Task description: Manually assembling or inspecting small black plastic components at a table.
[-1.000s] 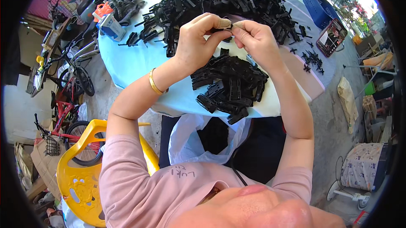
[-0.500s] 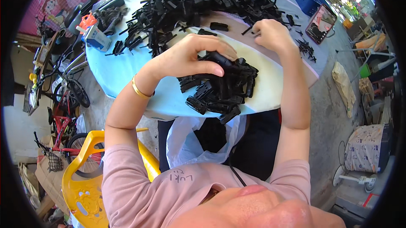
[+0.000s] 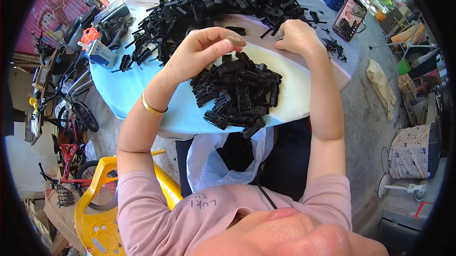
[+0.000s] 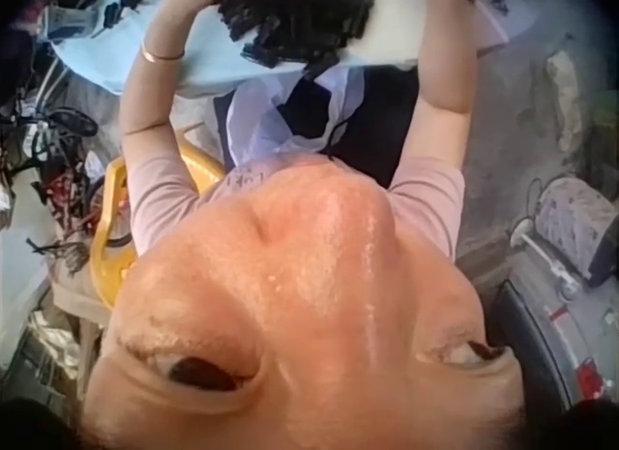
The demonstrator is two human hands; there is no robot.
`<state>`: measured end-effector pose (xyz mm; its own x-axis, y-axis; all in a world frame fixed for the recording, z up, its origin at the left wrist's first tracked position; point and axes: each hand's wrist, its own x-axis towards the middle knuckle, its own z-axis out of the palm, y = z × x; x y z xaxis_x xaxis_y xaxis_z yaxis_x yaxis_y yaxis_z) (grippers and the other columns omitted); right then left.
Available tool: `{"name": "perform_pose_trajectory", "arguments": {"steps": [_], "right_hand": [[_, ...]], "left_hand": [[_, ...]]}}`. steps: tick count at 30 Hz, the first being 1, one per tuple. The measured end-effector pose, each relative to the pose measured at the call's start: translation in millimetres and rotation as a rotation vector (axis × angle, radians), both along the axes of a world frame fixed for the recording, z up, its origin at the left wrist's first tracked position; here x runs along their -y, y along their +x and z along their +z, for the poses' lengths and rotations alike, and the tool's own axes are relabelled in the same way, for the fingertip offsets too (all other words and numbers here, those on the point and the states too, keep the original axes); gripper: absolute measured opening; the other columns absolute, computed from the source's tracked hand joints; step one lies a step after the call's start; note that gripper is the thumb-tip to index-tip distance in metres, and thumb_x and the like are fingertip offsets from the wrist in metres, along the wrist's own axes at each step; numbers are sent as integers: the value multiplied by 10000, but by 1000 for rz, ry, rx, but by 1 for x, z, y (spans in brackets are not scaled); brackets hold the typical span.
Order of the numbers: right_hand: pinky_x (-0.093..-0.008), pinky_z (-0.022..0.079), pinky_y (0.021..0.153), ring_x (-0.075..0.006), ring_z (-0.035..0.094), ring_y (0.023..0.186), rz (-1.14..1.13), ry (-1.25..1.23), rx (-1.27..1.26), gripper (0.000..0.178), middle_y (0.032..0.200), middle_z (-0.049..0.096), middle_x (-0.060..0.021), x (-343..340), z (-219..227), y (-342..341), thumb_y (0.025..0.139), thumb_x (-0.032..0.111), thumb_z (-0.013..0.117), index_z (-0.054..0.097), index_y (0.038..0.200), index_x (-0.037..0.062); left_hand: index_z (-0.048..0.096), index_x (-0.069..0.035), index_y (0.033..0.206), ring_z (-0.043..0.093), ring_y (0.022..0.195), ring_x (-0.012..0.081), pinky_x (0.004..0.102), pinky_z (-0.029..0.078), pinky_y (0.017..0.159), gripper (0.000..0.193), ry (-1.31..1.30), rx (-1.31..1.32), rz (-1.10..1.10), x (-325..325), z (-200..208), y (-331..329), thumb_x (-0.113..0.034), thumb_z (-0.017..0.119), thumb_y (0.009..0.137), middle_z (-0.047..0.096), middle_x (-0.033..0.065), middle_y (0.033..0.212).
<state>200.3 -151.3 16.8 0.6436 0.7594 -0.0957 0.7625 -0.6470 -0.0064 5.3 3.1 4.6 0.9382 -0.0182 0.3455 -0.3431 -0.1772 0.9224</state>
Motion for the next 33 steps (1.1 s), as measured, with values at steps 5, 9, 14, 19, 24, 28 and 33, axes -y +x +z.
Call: {"name": "perform_pose_trajectory", "arguments": {"steps": [5,9,14,19,24,28,33], "right_hand": [[-275,486,679,-208,613,706,421,636,-433,230,787,634,-112,-2,6,-28,675,87,608,625,894,18],[-248,484,678,-174,599,726,722,858,-539,216,835,614,-78,-16,1,-55,685,1,585,613,897,36],[-295,499,683,-230,603,805,852,870,-86,151,863,602,-86,-18,-4,-69,695,4,611,612,839,48],[-284,515,601,-242,618,703,892,923,140,143,938,620,-72,-19,-7,-65,650,-5,626,615,786,36],[-263,531,599,-197,638,704,993,1112,238,67,1006,630,-73,-18,1,-71,645,9,635,589,693,19],[-249,532,601,-191,645,727,963,1078,294,90,994,632,-90,-19,-1,-74,643,11,645,594,716,23],[-188,478,541,-95,608,667,748,1285,-13,110,899,642,-65,-21,-3,-64,728,-5,635,617,828,38]], "left_hand": [[489,27,1155,582,933,172,300,466,857,386,-292,-135,203,-6,-4,4,-255,520,894,576,130,1069],[371,33,1263,575,958,194,317,470,863,508,-487,-197,130,-12,-6,6,-239,555,875,541,134,1119],[302,21,1310,590,921,203,323,474,851,542,-528,-183,81,-25,-9,3,-191,550,877,549,121,1092],[263,39,1307,538,1051,347,424,448,907,611,-620,-304,-228,-28,0,1,-362,469,895,518,227,1119],[273,42,1310,533,1056,352,447,421,932,598,-553,-129,-417,-24,-3,-2,-327,490,892,503,234,1149],[336,28,1284,537,1060,294,422,414,947,501,-608,-96,-290,-25,-2,-1,-242,498,895,514,190,1160],[353,16,1274,529,1075,274,376,415,955,431,-687,-13,-53,-26,4,4,-154,477,897,502,192,1188]]}}
